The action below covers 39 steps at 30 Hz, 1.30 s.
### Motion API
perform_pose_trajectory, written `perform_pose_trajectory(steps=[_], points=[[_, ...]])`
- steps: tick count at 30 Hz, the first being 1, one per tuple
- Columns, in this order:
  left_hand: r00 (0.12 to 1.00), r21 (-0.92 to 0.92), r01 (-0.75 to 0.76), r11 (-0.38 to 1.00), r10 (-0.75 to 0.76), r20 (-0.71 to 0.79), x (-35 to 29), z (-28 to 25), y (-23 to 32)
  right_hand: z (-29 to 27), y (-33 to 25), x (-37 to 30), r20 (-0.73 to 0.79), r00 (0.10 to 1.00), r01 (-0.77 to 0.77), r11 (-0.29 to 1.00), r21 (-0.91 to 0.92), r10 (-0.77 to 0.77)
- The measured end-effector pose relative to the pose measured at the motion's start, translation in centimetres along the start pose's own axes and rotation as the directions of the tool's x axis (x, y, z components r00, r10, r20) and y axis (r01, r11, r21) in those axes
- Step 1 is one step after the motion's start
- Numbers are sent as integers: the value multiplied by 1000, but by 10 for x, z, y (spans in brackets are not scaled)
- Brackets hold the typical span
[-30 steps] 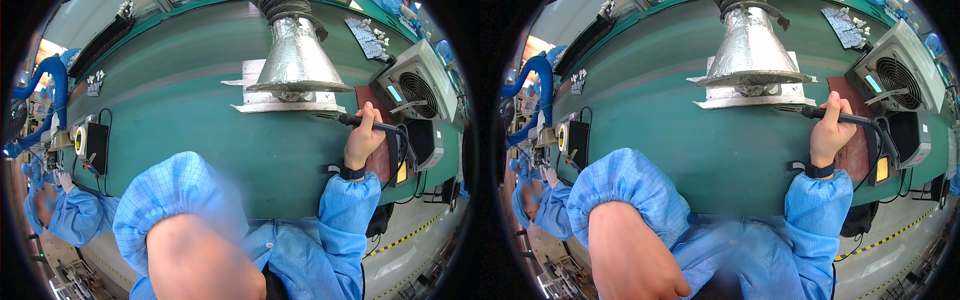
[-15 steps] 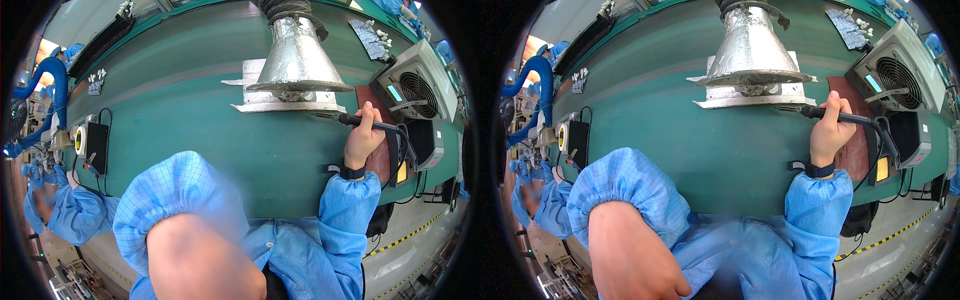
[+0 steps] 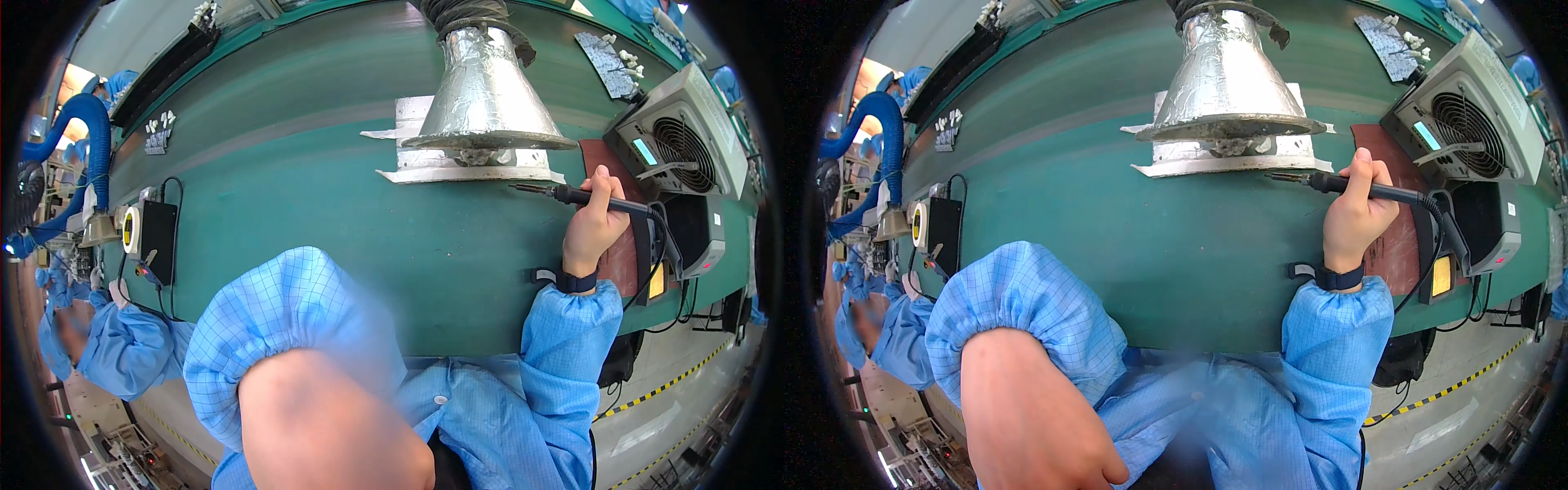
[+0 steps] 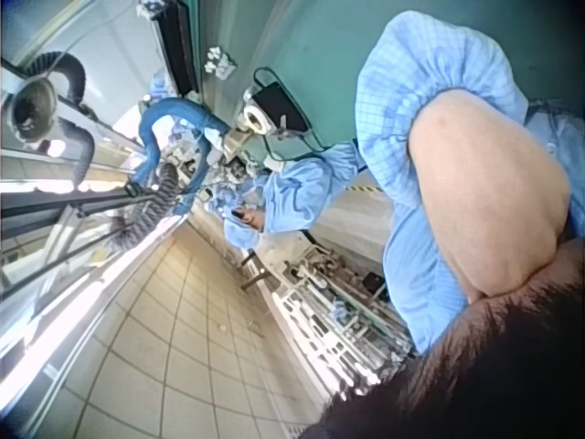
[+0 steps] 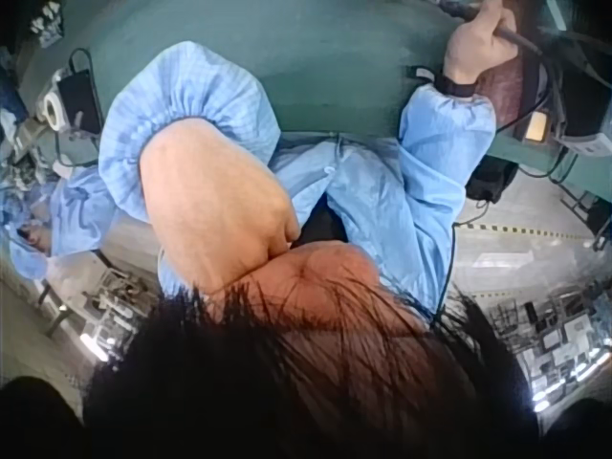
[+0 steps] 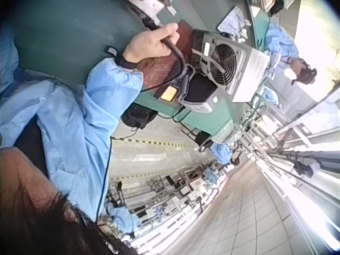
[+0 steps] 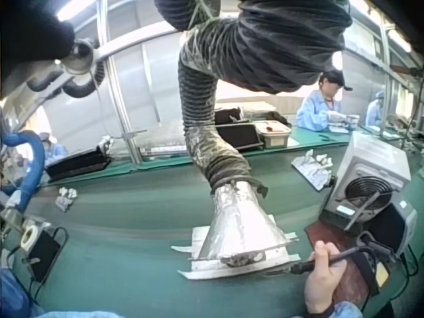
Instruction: The person solders wires onto LED strips using a soldering iron and moves each completed strip aside onto the conveyor belt.
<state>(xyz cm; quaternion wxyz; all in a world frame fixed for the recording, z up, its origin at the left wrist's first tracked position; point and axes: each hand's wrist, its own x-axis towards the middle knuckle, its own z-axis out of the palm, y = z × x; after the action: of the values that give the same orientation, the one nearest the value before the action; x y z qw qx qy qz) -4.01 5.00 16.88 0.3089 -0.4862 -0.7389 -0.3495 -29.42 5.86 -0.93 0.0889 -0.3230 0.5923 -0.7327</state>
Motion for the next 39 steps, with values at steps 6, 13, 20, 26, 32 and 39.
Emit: perform_pose_trajectory(steps=[6, 13, 20, 26, 32, 39], points=[[959, -649, 274, 710, -253, 127, 2, -1, -1, 1, -1, 0, -8, 1000, -5, 1000, -2, 5], [987, -369, 156, 916, -154, 35, 1, 1, 1, 4, -2, 1, -10, 1000, 10, 1000, 1, -10], [994, -54, 38, 998, -32, 108, 2, -6, 1, 1, 0, 1, -14, 1000, 15, 1000, 3, -15], [1000, -23, 21, 1000, -21, 11, 1, 0, 1, 3, -1, 1, -13, 1000, 17, 1000, -2, -17], [976, -43, 57, 997, -47, 213, 5, -14, 1, 2, 0, 1, -11, 1000, 8, 1000, -3, -8], [1000, -16, 22, 1000, -22, 5, 1, -2, 0, 2, 2, 1, -10, 999, 32, 999, 15, -32]])
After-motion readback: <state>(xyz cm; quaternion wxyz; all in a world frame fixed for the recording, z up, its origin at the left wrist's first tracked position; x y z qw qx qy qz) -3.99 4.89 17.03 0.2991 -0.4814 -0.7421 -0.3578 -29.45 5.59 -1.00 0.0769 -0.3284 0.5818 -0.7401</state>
